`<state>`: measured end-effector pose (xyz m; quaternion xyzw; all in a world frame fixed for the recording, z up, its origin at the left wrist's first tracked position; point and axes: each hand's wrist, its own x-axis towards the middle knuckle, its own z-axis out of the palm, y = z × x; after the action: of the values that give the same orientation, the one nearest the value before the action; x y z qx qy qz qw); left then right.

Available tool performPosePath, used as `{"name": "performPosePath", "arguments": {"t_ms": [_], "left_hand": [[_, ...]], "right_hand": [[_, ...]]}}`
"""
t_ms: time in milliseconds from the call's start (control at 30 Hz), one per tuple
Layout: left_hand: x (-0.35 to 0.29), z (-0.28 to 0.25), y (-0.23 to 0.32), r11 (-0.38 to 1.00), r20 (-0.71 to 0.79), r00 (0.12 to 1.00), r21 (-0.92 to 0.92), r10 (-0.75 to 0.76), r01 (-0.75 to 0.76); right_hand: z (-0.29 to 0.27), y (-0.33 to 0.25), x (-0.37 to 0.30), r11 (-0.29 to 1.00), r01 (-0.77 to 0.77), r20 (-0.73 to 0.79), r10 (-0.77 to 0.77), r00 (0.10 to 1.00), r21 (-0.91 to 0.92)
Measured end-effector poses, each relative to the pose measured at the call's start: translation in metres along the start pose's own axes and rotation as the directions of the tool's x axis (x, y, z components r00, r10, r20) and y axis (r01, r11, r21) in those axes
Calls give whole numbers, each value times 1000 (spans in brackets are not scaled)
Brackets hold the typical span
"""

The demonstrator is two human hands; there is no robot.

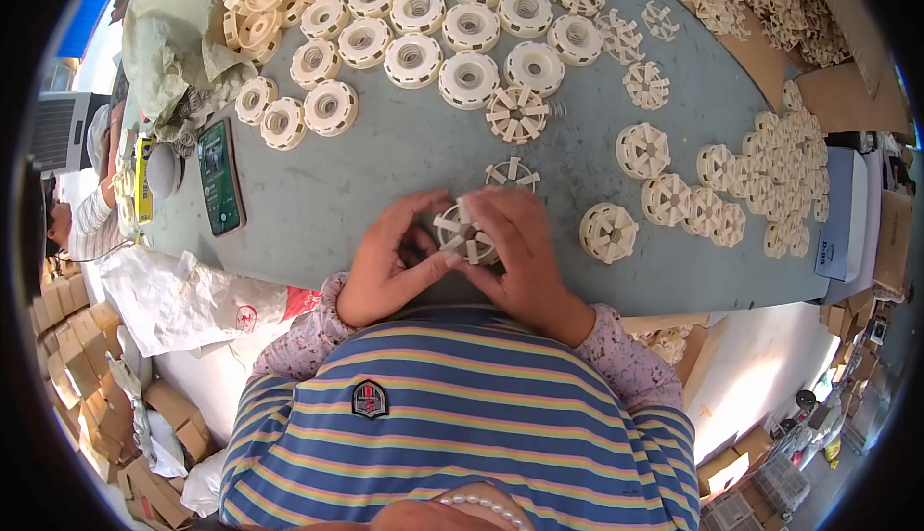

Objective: The person assembles plastic valve or filter components by hand, inserting internal springs and gears into plastic housings.

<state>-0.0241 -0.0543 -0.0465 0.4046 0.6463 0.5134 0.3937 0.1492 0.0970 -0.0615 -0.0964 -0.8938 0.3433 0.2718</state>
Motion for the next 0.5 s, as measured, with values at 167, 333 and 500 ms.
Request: {"name": "performPosePath", "arguments": {"t_ms": [167, 333, 500], "left_hand": [[10, -2, 13, 963, 43, 985, 205, 169, -175], [18, 11, 6, 869, 82, 948, 382, 308, -315], [18, 11, -4, 898, 105, 963, 348, 247, -268]], "right_hand": [[-28, 3, -16, 995, -98, -122, 96, 988, -14], [-47, 0, -44, 970, -198, -127, 181, 975, -140], [-63, -11, -42, 927, -223, 77, 257, 963, -302]]}}
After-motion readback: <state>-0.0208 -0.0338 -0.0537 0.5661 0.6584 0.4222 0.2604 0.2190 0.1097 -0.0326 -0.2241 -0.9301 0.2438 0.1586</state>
